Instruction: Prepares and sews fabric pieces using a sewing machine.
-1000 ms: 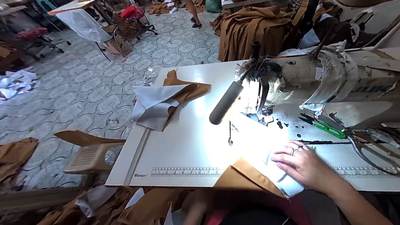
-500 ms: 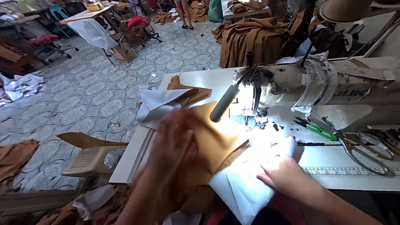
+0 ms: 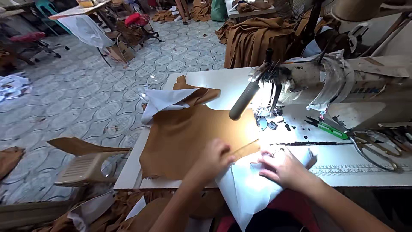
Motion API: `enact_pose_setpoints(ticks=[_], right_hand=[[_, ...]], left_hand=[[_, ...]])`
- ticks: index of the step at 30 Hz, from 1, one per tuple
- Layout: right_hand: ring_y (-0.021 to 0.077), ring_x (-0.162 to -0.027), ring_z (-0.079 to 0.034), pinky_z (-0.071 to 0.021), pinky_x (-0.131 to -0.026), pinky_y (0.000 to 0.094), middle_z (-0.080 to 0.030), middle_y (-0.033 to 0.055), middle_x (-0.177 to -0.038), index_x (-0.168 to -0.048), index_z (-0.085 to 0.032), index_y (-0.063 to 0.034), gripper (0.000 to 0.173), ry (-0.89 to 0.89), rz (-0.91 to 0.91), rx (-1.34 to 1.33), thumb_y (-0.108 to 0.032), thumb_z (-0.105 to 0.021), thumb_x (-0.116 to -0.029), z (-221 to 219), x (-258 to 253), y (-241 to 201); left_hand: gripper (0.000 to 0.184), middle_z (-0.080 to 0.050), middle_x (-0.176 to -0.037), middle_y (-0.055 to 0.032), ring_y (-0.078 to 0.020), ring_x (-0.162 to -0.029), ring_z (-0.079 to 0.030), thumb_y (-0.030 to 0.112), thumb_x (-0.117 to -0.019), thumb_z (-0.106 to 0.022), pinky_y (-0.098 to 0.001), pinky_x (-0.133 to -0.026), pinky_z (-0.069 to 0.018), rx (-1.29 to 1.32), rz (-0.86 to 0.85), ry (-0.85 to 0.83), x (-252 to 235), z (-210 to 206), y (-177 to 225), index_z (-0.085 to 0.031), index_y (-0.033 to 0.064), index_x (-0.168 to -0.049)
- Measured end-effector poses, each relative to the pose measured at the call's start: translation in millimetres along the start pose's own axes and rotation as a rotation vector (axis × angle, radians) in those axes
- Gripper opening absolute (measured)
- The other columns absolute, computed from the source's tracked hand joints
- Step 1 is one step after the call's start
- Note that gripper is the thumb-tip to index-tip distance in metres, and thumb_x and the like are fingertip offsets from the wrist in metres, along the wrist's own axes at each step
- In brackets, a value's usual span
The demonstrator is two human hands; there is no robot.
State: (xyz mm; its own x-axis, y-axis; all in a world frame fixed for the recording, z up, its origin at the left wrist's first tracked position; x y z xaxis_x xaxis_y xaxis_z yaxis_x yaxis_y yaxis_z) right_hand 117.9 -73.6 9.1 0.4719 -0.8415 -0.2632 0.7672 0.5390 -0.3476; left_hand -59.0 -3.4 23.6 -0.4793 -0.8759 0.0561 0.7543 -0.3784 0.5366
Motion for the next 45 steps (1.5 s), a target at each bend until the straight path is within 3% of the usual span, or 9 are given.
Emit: enact_pose_setpoints(ticks=[3,7,12,19,24,32,35,38,45], right_hand=[[0.0268,-0.084,-0.074,-0.0593,-0.074,0.0488,-0.076,0.0080,-0.096,-0.088,-0.075,-0.0140,0.023,0.225,0.124,0.071,-0.031,-0.062,-0.0946,7,14,-18],[0.0182,-0.062,-0.063,-0.0506,-0.056,0.0316,-0.066,0.0020,-0.072,-0.088,-0.070,-0.0136,0.019,0.399,0.328,0.097,-0.017,-0.056,-0.1003,26,-2,-73],[0.0189,-0.064,-0.065,-0.0510,-0.054,0.0309,-0.068,0.0026,-0.074,-0.089,-0.072,-0.0130,0.015,0.387,0.359,0.054,-0.009,-0.059,-0.0958,2,-46,-107],[0.0168,-0.079,-0.070,-0.0564,-0.069,0.0326,-0.074,0.0013,-0.087,-0.089,-0.074,-0.0141,0.030,0.247,0.270,-0.091,-0.035,-0.056,-0.1002,-17,-13,-60],[0.0217,-0.092,-0.073,-0.0575,-0.078,0.0381,-0.077,0.0067,-0.101,-0.097,-0.077,-0.0128,0.030,0.312,0.119,-0.037,-0.034,-0.056,-0.1005,9,-10,-25],[0.0247,-0.093,-0.069,-0.0536,-0.082,0.0395,-0.073,0.0057,-0.100,-0.101,-0.074,-0.0166,0.015,0.224,0.420,-0.057,-0.014,-0.060,-0.0956,-36,-58,-99],[0.0234,-0.081,-0.067,-0.0515,-0.073,0.0374,-0.071,0.0046,-0.084,-0.086,-0.074,-0.0135,0.013,0.241,0.430,-0.112,-0.010,-0.061,-0.0892,-47,-62,-99],[0.0235,-0.077,-0.064,-0.0488,-0.071,0.0375,-0.068,0.0051,-0.080,-0.080,-0.070,-0.0137,0.012,0.225,0.419,-0.130,-0.012,-0.061,-0.0868,-47,-60,-97],[0.0234,-0.075,-0.061,-0.0456,-0.071,0.0371,-0.064,0.0048,-0.077,-0.078,-0.066,-0.0138,0.013,0.208,0.429,-0.082,-0.015,-0.058,-0.0883,-49,-59,-98]], left_hand=[[0.031,-0.064,-0.123,-0.0243,-0.0442,-0.123,-0.056,0.025,-0.0920,-0.072,-0.0663,-0.100,-0.0401,0.133,-0.110,-0.068,-15,-32,-9,-0.073,-0.0040,-0.103],[0.023,-0.069,-0.102,-0.0221,-0.0310,-0.094,-0.066,0.014,-0.0934,-0.071,-0.0492,-0.086,-0.0545,0.112,-0.066,0.124,-13,33,-49,-0.070,-0.0074,-0.101],[0.026,-0.067,-0.082,-0.0141,-0.0322,-0.077,-0.066,0.025,-0.0939,-0.062,-0.0546,-0.073,-0.0519,-0.303,-0.255,0.600,35,119,24,-0.074,0.0015,-0.093],[0.027,-0.072,-0.091,-0.0133,-0.0327,-0.086,-0.072,0.028,-0.0929,-0.064,-0.0514,-0.073,-0.0585,-0.137,-0.289,0.317,41,-19,4,-0.077,0.0054,-0.098],[0.038,-0.071,-0.106,-0.0160,-0.0238,-0.100,-0.068,0.034,-0.1026,-0.053,-0.0374,-0.085,-0.0558,0.012,-0.196,0.603,58,63,-30,-0.075,0.0022,-0.103],[0.055,-0.059,-0.131,-0.0338,-0.0513,-0.116,-0.060,0.033,-0.0983,-0.065,-0.0662,-0.095,-0.0483,-0.018,0.335,0.473,74,51,-132,-0.058,-0.0065,-0.136],[0.023,-0.071,-0.095,-0.0189,-0.0271,-0.085,-0.069,0.014,-0.0981,-0.060,-0.0417,-0.078,-0.0571,-0.043,0.141,0.690,82,48,-114,-0.072,-0.0042,-0.104],[0.021,-0.071,-0.092,-0.0153,-0.0145,-0.088,-0.067,0.012,-0.0994,-0.059,-0.0251,-0.085,-0.0540,-0.001,-0.043,0.867,111,70,-96,-0.072,-0.0050,-0.100],[0.050,-0.073,-0.107,-0.0165,-0.0371,-0.102,-0.069,0.048,-0.1030,-0.047,-0.0588,-0.090,-0.0496,-0.144,0.014,0.603,119,15,-67,-0.073,0.0062,-0.116]])
Point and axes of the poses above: each hand's wrist, its own x-axis away from the middle knuckle, its own z-axis out of the back of the hand, y = z × x, the point moved 10 cm from there along -x, towards the middle knuckle
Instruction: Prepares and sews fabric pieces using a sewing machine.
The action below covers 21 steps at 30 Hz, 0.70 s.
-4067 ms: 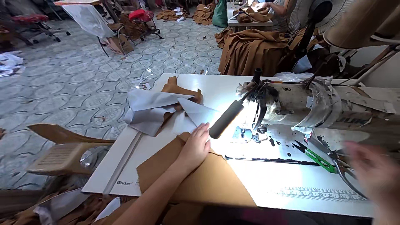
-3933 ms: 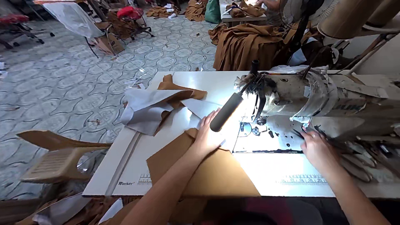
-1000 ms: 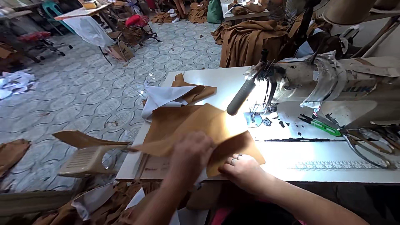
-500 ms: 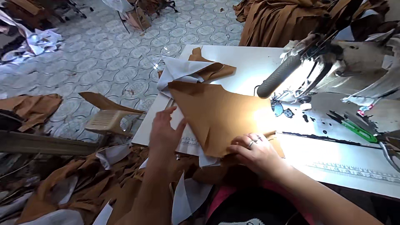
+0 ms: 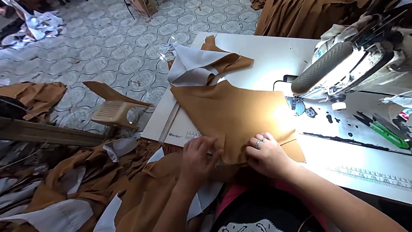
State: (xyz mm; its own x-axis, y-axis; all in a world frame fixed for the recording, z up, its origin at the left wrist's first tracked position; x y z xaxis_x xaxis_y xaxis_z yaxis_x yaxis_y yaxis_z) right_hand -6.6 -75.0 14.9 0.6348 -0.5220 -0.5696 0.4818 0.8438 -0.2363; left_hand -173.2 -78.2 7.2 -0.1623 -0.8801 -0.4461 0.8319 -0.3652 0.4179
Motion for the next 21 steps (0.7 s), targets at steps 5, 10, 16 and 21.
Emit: enact_pose_setpoints(ticks=[5,10,16,21], right_hand=[[0.0210,-0.078,-0.062,-0.0457,-0.074,0.0352,-0.068,0.0031,-0.083,-0.088,-0.073,-0.0168,0.017,-0.024,0.113,0.034,-0.016,-0.057,-0.0933,2,7,-9],[0.0207,-0.080,-0.064,-0.0483,-0.074,0.0349,-0.070,0.0021,-0.086,-0.096,-0.079,-0.0209,0.023,-0.084,0.022,0.013,-0.015,-0.057,-0.0917,2,11,-3],[0.0191,-0.084,-0.064,-0.0486,-0.079,0.0334,-0.071,0.0017,-0.090,-0.098,-0.080,-0.0235,0.021,-0.063,-0.051,-0.130,-0.015,-0.061,-0.0915,3,15,6],[0.0194,-0.085,-0.064,-0.0488,-0.079,0.0339,-0.071,0.0020,-0.089,-0.094,-0.080,-0.0227,0.019,-0.076,-0.073,-0.158,-0.017,-0.063,-0.0903,2,15,8]], left_hand=[[0.045,-0.071,-0.115,-0.0179,-0.0403,-0.109,-0.067,0.043,-0.0987,-0.054,-0.0607,-0.094,-0.0478,0.030,-0.005,-0.036,-1,-19,-6,-0.074,0.0072,-0.117],[0.057,-0.071,-0.116,-0.0200,-0.0447,-0.111,-0.065,0.052,-0.0953,-0.056,-0.0652,-0.092,-0.0475,0.017,0.046,-0.113,-17,-19,-6,-0.071,0.0043,-0.122],[0.030,-0.071,-0.091,-0.0178,-0.0360,-0.085,-0.070,0.009,-0.0905,-0.059,-0.0547,-0.076,-0.0552,-0.016,0.097,0.040,-33,-10,-9,-0.070,-0.0029,-0.116],[0.039,-0.072,-0.095,-0.0191,-0.0328,-0.087,-0.068,0.015,-0.0903,-0.060,-0.0519,-0.083,-0.0521,-0.023,0.170,0.214,11,17,-37,-0.064,-0.0072,-0.122]])
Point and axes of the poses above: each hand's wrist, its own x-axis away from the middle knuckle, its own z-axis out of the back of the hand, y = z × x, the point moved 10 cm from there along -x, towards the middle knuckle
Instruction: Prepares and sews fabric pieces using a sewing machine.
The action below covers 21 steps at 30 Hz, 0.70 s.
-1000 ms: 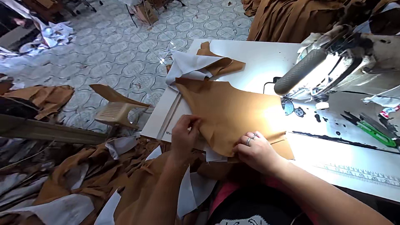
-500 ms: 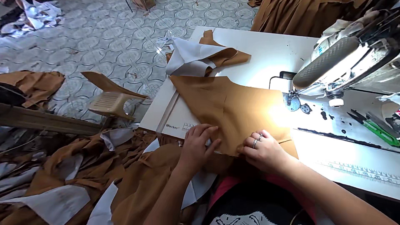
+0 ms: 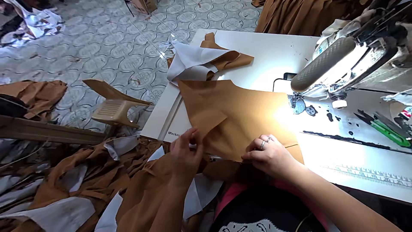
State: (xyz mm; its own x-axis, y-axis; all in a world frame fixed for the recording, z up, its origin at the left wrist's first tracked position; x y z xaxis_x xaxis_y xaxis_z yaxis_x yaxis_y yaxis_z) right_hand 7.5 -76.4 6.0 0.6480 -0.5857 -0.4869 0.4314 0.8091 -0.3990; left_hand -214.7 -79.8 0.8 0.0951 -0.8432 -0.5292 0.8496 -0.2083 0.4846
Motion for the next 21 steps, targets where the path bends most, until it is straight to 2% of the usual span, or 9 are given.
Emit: enact_pose_setpoints(ticks=[3,4,6,7,9,11,13,17,21], right_hand=[[0.0193,-0.085,-0.064,-0.0489,-0.080,0.0339,-0.070,0.0018,-0.089,-0.094,-0.080,-0.0230,0.019,0.000,0.002,0.001,-0.017,-0.062,-0.0905,0,-2,1],[0.0194,-0.085,-0.064,-0.0490,-0.080,0.0339,-0.070,0.0021,-0.089,-0.094,-0.080,-0.0227,0.018,-0.003,0.001,-0.004,-0.017,-0.062,-0.0902,-1,-2,0],[0.0206,-0.085,-0.065,-0.0502,-0.080,0.0350,-0.071,0.0031,-0.089,-0.093,-0.080,-0.0212,0.017,-0.012,-0.005,-0.018,-0.017,-0.064,-0.0895,-1,-3,0],[0.0214,-0.085,-0.066,-0.0507,-0.080,0.0361,-0.071,0.0038,-0.090,-0.093,-0.079,-0.0201,0.016,-0.015,-0.008,-0.018,-0.016,-0.064,-0.0895,-1,-3,-1],[0.0237,-0.088,-0.067,-0.0521,-0.081,0.0396,-0.071,0.0059,-0.092,-0.094,-0.077,-0.0168,0.015,-0.018,-0.019,0.041,-0.019,-0.062,-0.0917,4,2,-2],[0.0250,-0.098,-0.070,-0.0547,-0.087,0.0445,-0.073,0.0075,-0.103,-0.104,-0.076,-0.0154,0.021,-0.027,-0.108,0.164,-0.023,-0.059,-0.0951,20,21,8],[0.0286,-0.106,-0.072,-0.0566,-0.086,0.0517,-0.075,0.0097,-0.116,-0.116,-0.078,-0.0154,0.031,-0.004,-0.261,0.234,-0.027,-0.055,-0.0976,50,52,32],[0.0313,-0.116,-0.068,-0.0492,-0.095,0.0615,-0.072,0.0077,-0.125,-0.127,-0.074,-0.0203,0.039,-0.002,-0.460,0.205,-0.036,-0.048,-0.1016,84,99,66],[0.0299,-0.111,-0.070,-0.0514,-0.093,0.0580,-0.074,0.0084,-0.120,-0.121,-0.076,-0.0170,0.037,0.071,-0.436,0.182,-0.026,-0.047,-0.0989,86,96,66]], left_hand=[[0.054,-0.064,-0.112,-0.0330,-0.0480,-0.102,-0.063,0.021,-0.0847,-0.064,-0.0592,-0.087,-0.0490,-0.129,0.047,0.073,14,13,-8,-0.059,-0.0121,-0.128],[0.057,-0.058,-0.124,-0.0380,-0.0520,-0.116,-0.057,0.024,-0.0874,-0.064,-0.0604,-0.097,-0.0444,-0.151,0.029,0.119,12,19,1,-0.055,-0.0119,-0.131],[0.055,-0.048,-0.142,-0.0371,-0.0453,-0.135,-0.047,0.037,-0.1011,-0.058,-0.0512,-0.112,-0.0386,-0.074,-0.092,0.127,4,13,36,-0.055,-0.0056,-0.135],[0.054,-0.046,-0.149,-0.0320,-0.0400,-0.142,-0.043,0.045,-0.1063,-0.048,-0.0496,-0.116,-0.0352,0.015,-0.158,0.041,-1,-3,59,-0.055,0.0017,-0.139],[0.065,-0.049,-0.152,-0.0255,-0.0426,-0.144,-0.044,0.058,-0.1059,-0.031,-0.0620,-0.116,-0.0322,0.137,-0.264,-0.255,-11,-51,103,-0.060,0.0111,-0.141],[0.065,-0.046,-0.158,-0.0159,-0.0410,-0.148,-0.038,0.061,-0.1041,-0.030,-0.0701,-0.117,-0.0228,0.064,-0.302,-0.574,-11,-96,111,-0.058,0.0201,-0.147],[0.064,-0.045,-0.158,-0.0144,-0.0414,-0.148,-0.037,0.060,-0.1020,-0.036,-0.0728,-0.116,-0.0207,-0.010,-0.329,-0.678,-11,-108,99,-0.056,0.0212,-0.148],[0.058,-0.051,-0.152,-0.0194,-0.0454,-0.144,-0.043,0.053,-0.0996,-0.046,-0.0758,-0.111,-0.0264,0.025,-0.404,-0.658,-14,-100,114,-0.065,0.0133,-0.139],[0.038,-0.067,-0.132,-0.0151,-0.0344,-0.124,-0.064,0.034,-0.0967,-0.058,-0.0552,-0.102,-0.0511,0.138,-0.573,-0.630,-3,-108,175,-0.073,0.0115,-0.123]])
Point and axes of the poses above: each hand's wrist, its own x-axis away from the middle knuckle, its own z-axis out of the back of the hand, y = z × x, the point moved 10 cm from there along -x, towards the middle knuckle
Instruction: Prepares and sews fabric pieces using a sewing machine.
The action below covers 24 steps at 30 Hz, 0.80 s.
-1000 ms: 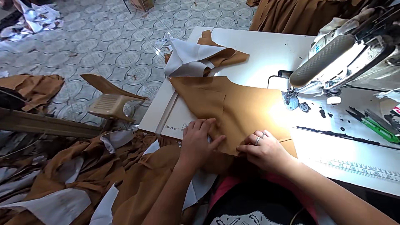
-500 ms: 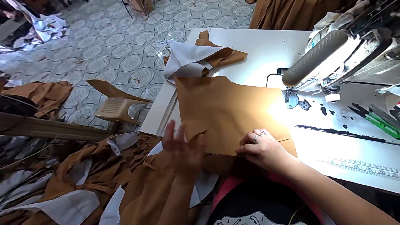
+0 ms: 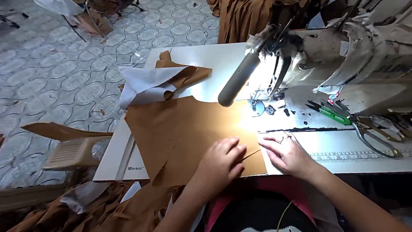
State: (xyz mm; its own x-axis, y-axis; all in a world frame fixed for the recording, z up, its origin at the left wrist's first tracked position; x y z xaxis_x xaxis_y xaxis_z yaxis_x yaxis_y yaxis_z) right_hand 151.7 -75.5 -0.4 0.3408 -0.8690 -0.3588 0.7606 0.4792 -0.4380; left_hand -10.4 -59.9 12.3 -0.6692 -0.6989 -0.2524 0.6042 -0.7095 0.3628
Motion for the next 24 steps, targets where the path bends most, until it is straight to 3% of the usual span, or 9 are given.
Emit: enact_pose_setpoints(ticks=[2,4,6,8,12,18,24], right_hand=[[0.0277,-0.108,-0.070,-0.0529,-0.092,0.0527,-0.074,0.0070,-0.118,-0.117,-0.076,-0.0155,0.036,0.048,0.023,-0.004,-0.034,-0.049,-0.1001,3,1,-4],[0.0296,-0.106,-0.071,-0.0529,-0.091,0.0558,-0.075,0.0076,-0.117,-0.117,-0.075,-0.0160,0.046,0.028,0.011,0.024,-0.051,-0.052,-0.0979,0,4,-8],[0.0315,-0.109,-0.070,-0.0514,-0.093,0.0589,-0.074,0.0073,-0.120,-0.122,-0.074,-0.0171,0.056,-0.028,-0.017,0.063,-0.060,-0.052,-0.0942,-7,7,-9],[0.0333,-0.111,-0.070,-0.0510,-0.093,0.0607,-0.074,0.0084,-0.119,-0.124,-0.072,-0.0161,0.058,-0.042,-0.029,0.058,-0.061,-0.054,-0.0924,-8,7,-9],[0.0334,-0.106,-0.071,-0.0515,-0.093,0.0575,-0.075,0.0105,-0.109,-0.124,-0.072,-0.0165,0.058,-0.002,-0.031,0.070,-0.061,-0.055,-0.0907,-5,7,-9],[0.0317,-0.109,-0.070,-0.0518,-0.092,0.0564,-0.075,0.0099,-0.114,-0.127,-0.071,-0.0190,0.056,-0.014,-0.019,0.056,-0.060,-0.055,-0.0921,-6,6,-8],[0.0279,-0.114,-0.068,-0.0502,-0.096,0.0533,-0.073,0.0059,-0.124,-0.119,-0.076,-0.0285,0.043,-0.016,0.055,0.083,-0.055,-0.050,-0.0976,-8,7,-15]], left_hand=[[0.031,-0.072,-0.121,-0.0143,-0.0323,-0.115,-0.069,0.020,-0.0897,-0.063,-0.0465,-0.091,-0.0586,-0.016,-0.045,0.029,-4,-7,13,-0.076,0.0094,-0.115],[0.024,-0.075,-0.113,-0.0137,-0.0309,-0.106,-0.073,0.011,-0.0889,-0.060,-0.0418,-0.081,-0.0618,-0.053,-0.072,0.110,-3,-5,15,-0.078,0.0070,-0.105],[0.020,-0.077,-0.106,-0.0117,-0.0268,-0.100,-0.075,0.009,-0.0918,-0.058,-0.0365,-0.078,-0.0621,-0.079,-0.085,0.190,-2,-1,13,-0.077,0.0065,-0.096],[0.020,-0.078,-0.100,-0.0095,-0.0231,-0.096,-0.076,0.012,-0.0945,-0.058,-0.0316,-0.079,-0.0612,-0.093,-0.104,0.273,-1,6,12,-0.077,0.0072,-0.092],[0.019,-0.079,-0.102,-0.0070,-0.0210,-0.102,-0.074,0.015,-0.0982,-0.060,-0.0288,-0.090,-0.0570,-0.099,-0.151,0.365,7,7,15,-0.078,0.0115,-0.096],[0.018,-0.079,-0.103,-0.0069,-0.0200,-0.104,-0.074,0.012,-0.0977,-0.059,-0.0270,-0.091,-0.0563,-0.084,-0.190,0.307,7,-6,17,-0.077,0.0093,-0.097],[0.019,-0.079,-0.103,-0.0090,-0.0207,-0.106,-0.074,0.011,-0.0988,-0.058,-0.0265,-0.093,-0.0557,-0.068,-0.219,0.302,8,-7,18,-0.077,0.0074,-0.098]])
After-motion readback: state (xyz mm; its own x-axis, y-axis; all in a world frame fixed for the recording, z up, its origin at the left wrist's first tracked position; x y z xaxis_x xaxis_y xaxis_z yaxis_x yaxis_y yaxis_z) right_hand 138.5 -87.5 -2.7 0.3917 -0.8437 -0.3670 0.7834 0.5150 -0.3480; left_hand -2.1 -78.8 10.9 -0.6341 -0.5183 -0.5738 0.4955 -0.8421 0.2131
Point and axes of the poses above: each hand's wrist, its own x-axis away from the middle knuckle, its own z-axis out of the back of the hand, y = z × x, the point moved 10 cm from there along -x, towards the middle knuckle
